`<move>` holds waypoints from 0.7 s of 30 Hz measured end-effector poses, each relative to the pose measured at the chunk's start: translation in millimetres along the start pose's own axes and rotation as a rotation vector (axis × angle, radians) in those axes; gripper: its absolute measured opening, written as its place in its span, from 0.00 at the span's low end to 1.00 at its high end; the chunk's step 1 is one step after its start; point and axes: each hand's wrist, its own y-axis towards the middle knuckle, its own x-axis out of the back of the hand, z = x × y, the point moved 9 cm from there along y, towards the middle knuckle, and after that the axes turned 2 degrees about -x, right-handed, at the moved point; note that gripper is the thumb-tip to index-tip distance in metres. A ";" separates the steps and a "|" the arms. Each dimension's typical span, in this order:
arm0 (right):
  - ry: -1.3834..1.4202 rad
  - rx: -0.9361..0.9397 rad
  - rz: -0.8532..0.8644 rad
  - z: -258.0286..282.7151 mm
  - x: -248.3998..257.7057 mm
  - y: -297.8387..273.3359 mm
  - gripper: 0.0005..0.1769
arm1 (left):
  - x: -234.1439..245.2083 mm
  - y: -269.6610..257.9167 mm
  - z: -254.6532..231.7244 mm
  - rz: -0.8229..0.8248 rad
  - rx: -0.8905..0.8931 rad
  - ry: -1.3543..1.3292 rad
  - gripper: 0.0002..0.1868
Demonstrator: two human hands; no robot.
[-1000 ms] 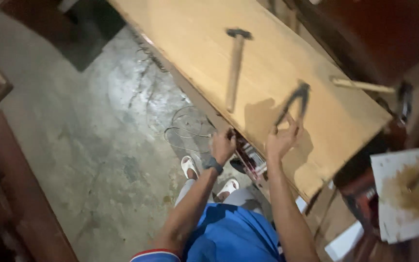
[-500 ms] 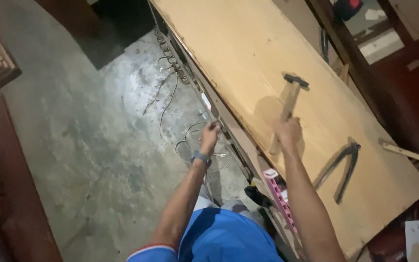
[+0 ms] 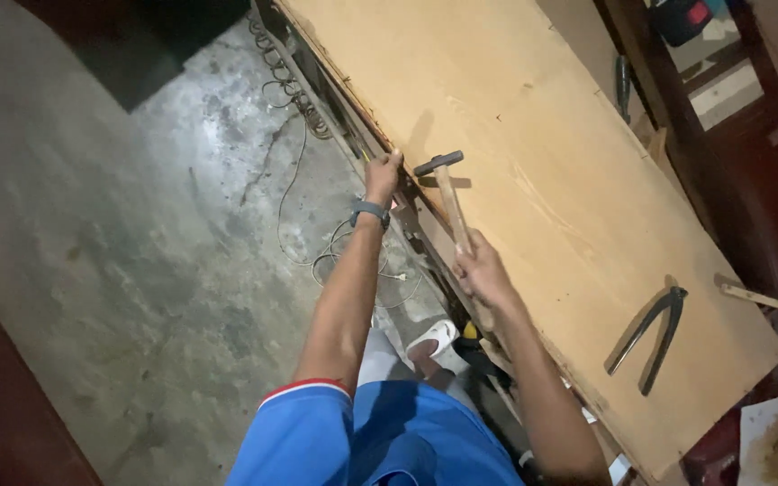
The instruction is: The person hammers nails into the edge of a wooden board using a hammer. They then use pliers to pull out the nails from the wood. The person repeats this process of hammering and removing nails along the board's edge.
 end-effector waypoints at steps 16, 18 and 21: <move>-0.499 0.126 -0.451 18.3 7.2 -12.5 0.30 | -8.7 33.2 40.1 0.025 0.088 -0.182 0.19; -0.551 0.228 -0.320 -16.9 6.1 18.2 0.29 | -2.9 30.1 23.5 0.007 0.029 -0.121 0.19; -0.464 0.089 -0.264 27.6 -6.2 -8.6 0.29 | -6.6 64.0 65.5 -0.009 -0.005 -0.106 0.18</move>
